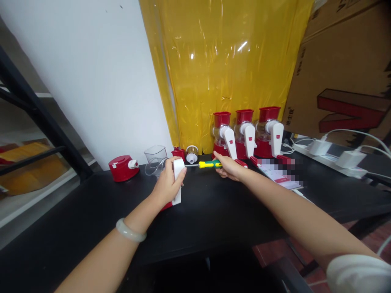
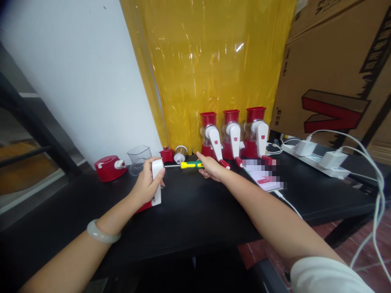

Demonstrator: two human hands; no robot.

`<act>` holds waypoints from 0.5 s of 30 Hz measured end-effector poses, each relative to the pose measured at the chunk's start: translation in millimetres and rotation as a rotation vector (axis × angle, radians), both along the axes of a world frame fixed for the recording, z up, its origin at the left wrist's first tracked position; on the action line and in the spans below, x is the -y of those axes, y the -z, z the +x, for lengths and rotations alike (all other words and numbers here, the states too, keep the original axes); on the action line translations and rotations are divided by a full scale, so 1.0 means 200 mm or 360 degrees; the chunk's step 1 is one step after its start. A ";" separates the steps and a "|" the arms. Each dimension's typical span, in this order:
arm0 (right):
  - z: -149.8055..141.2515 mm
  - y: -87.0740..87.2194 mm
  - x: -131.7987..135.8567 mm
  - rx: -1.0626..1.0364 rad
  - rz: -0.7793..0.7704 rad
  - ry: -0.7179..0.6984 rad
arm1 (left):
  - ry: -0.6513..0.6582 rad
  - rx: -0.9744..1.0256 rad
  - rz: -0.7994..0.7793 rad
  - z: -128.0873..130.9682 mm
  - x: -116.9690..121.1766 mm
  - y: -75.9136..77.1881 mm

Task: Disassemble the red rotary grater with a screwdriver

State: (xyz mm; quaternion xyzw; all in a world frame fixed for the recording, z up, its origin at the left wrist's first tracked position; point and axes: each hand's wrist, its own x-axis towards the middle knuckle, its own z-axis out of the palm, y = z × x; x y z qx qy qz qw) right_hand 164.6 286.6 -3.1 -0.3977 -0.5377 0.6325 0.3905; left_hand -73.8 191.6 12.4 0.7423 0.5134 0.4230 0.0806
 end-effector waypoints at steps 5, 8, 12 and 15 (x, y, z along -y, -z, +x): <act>0.00 -0.02 0.02 0.0037 0.0144 0.0143 | 0.0077 0.0135 -0.0086 0.00 -0.02 0.02; -0.01 -0.02 0.01 0.0015 0.0248 0.0208 | 0.0122 0.0255 -0.0154 -0.01 -0.04 0.05; -0.02 -0.02 0.00 0.0024 0.0377 0.0240 | 0.0180 0.0422 -0.0217 -0.01 -0.05 0.06; -0.01 -0.01 -0.01 0.0033 0.0510 0.0253 | 0.0219 0.0600 -0.0305 0.01 -0.04 0.05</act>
